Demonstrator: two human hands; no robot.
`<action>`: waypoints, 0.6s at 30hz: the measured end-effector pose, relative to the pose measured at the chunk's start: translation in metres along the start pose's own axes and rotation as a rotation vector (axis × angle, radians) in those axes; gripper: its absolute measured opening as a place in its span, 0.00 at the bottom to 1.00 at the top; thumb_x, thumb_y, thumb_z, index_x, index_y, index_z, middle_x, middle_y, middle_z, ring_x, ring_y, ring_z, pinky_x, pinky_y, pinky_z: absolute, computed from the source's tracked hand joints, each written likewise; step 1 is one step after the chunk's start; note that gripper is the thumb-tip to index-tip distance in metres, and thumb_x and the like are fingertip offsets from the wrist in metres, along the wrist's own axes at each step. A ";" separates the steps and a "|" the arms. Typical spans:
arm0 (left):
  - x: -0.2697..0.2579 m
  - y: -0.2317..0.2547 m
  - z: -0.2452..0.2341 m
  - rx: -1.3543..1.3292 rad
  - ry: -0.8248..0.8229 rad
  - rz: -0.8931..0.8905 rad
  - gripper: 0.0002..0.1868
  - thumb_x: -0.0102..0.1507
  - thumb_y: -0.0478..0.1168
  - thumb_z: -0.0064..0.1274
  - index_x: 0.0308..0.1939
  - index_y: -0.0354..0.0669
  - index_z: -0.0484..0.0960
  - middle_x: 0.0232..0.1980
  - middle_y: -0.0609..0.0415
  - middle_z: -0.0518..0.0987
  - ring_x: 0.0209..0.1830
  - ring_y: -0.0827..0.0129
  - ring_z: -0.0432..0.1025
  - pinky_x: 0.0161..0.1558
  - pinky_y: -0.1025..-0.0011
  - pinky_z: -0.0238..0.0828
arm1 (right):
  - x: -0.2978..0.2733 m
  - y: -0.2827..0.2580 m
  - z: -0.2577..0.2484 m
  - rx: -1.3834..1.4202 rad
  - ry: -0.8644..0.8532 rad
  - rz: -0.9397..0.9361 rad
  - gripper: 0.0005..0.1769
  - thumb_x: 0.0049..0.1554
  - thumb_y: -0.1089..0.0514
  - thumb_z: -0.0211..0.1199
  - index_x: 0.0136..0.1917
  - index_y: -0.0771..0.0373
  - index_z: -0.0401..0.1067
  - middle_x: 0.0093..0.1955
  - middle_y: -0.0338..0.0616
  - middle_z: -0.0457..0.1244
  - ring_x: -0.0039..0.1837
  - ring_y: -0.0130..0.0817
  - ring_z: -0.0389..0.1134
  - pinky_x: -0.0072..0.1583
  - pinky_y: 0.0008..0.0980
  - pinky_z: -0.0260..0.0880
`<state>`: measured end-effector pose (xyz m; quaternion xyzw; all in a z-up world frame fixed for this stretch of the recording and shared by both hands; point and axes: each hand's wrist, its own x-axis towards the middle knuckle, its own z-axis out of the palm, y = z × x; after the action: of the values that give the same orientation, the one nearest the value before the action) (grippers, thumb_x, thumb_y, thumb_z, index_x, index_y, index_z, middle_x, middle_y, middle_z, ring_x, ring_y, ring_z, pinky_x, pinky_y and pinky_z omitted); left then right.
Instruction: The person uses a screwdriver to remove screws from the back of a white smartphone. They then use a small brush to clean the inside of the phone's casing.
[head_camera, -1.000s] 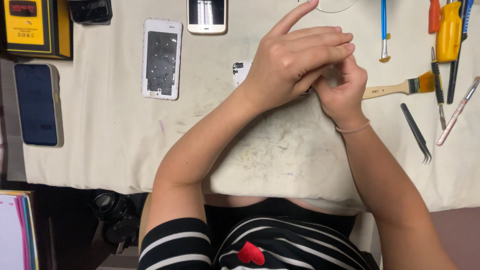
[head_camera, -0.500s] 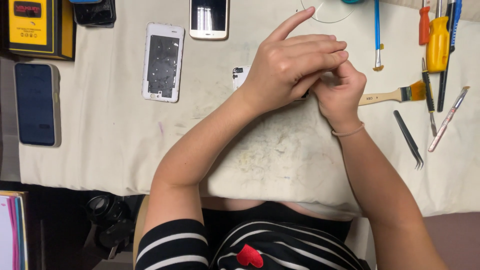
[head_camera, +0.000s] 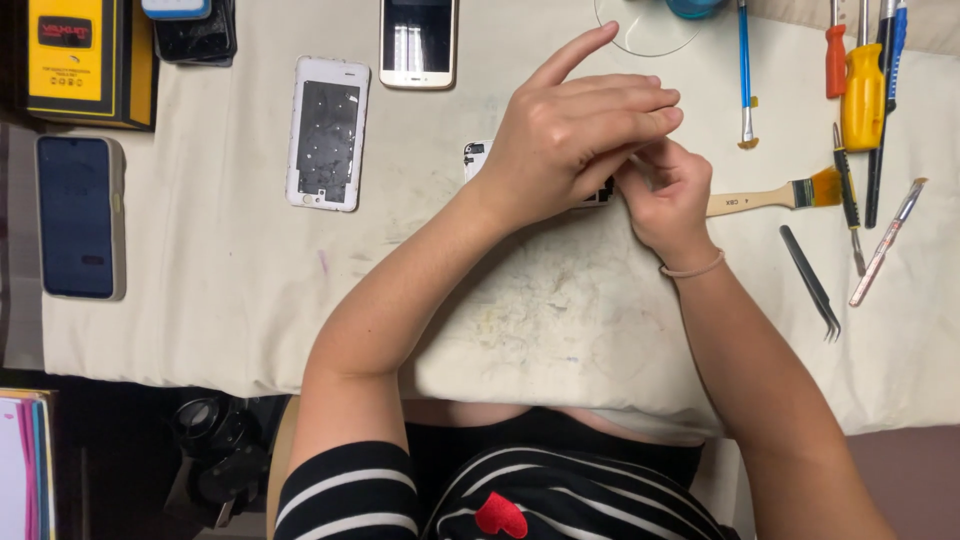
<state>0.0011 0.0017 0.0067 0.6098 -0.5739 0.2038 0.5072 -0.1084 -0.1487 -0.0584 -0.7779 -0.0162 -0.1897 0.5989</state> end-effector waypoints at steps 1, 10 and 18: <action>0.000 0.000 0.001 0.009 0.007 0.002 0.11 0.69 0.26 0.50 0.50 0.41 0.84 0.48 0.48 0.88 0.49 0.51 0.86 0.69 0.43 0.64 | 0.001 -0.001 0.000 -0.069 0.066 0.031 0.05 0.63 0.70 0.63 0.52 0.69 0.69 0.47 0.44 0.66 0.52 0.32 0.66 0.54 0.29 0.69; -0.013 -0.006 0.014 0.073 0.057 0.009 0.13 0.71 0.30 0.45 0.53 0.47 0.83 0.54 0.54 0.86 0.42 0.62 0.87 0.63 0.54 0.74 | 0.001 0.014 -0.008 -0.188 -0.025 -0.083 0.04 0.62 0.71 0.59 0.52 0.71 0.67 0.45 0.49 0.64 0.50 0.38 0.66 0.51 0.33 0.68; -0.024 -0.008 0.017 0.074 0.034 0.023 0.15 0.74 0.34 0.39 0.56 0.48 0.82 0.57 0.56 0.84 0.52 0.71 0.84 0.55 0.63 0.79 | 0.004 0.044 0.002 -0.067 0.235 0.145 0.17 0.63 0.74 0.54 0.36 0.60 0.58 0.38 0.35 0.54 0.46 0.26 0.57 0.48 0.26 0.61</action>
<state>-0.0035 -0.0020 -0.0225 0.6178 -0.5642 0.2411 0.4918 -0.0932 -0.1602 -0.0987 -0.7690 0.1166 -0.2360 0.5826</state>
